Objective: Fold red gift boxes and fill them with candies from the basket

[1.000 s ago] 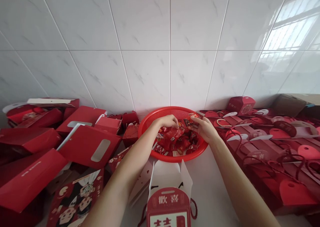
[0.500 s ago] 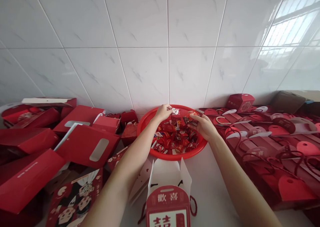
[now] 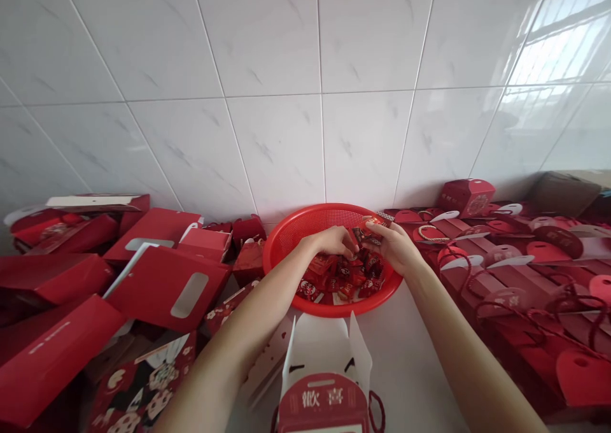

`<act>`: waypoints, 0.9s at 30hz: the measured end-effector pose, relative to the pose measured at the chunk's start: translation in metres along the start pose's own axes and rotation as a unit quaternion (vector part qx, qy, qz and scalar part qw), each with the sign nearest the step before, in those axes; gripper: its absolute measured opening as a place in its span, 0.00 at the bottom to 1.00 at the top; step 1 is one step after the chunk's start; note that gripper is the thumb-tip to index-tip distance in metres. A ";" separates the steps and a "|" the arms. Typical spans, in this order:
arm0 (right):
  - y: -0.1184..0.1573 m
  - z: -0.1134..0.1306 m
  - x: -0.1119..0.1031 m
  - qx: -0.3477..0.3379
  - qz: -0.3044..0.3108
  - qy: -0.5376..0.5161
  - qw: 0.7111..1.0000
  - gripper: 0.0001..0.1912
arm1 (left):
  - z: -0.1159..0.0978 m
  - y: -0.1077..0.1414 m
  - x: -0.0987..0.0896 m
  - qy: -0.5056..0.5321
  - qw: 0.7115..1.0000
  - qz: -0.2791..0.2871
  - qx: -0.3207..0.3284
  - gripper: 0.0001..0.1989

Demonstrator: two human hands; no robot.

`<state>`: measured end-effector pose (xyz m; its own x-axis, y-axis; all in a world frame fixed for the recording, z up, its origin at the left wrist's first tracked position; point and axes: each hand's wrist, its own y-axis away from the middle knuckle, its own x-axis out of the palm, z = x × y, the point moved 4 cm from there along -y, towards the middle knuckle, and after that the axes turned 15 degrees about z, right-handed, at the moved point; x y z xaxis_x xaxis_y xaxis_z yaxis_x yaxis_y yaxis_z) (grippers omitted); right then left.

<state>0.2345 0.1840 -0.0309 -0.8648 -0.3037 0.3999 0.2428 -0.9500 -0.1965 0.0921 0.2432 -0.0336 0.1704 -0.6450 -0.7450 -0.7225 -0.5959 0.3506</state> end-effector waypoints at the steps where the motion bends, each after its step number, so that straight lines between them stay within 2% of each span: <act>1: 0.000 0.000 0.000 0.000 -0.002 -0.001 1.000 0.17 | 0.001 -0.002 0.002 -0.013 1.000 0.004 -0.006 0.14; 5: 0.001 0.001 0.001 0.004 -0.008 -0.008 1.000 0.17 | 0.003 -0.008 0.010 -0.065 0.997 0.016 -0.030 0.25; 8: 0.001 0.000 0.002 0.006 -0.007 -0.014 1.000 0.17 | 0.001 -0.011 0.015 -0.091 0.995 0.025 -0.032 0.27; 14: 0.002 0.001 0.004 0.002 0.003 -0.010 1.000 0.18 | -0.003 -0.013 0.021 -0.100 0.994 0.017 -0.026 0.16; 19: 0.002 -0.001 0.005 0.007 0.000 -0.015 1.000 0.19 | 0.005 -0.012 0.020 -0.087 0.995 -0.004 -0.038 0.07; 27: 0.000 -0.006 0.000 0.000 -0.004 -0.007 1.000 0.18 | 0.012 -0.007 0.000 0.010 0.997 -0.071 -0.007 0.03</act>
<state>0.2319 0.1847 -0.0364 -0.8605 -0.2977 0.4134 0.2366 -0.9522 -0.1932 0.0887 0.2534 -0.0428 0.2834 -0.5623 -0.7769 -0.6810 -0.6884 0.2498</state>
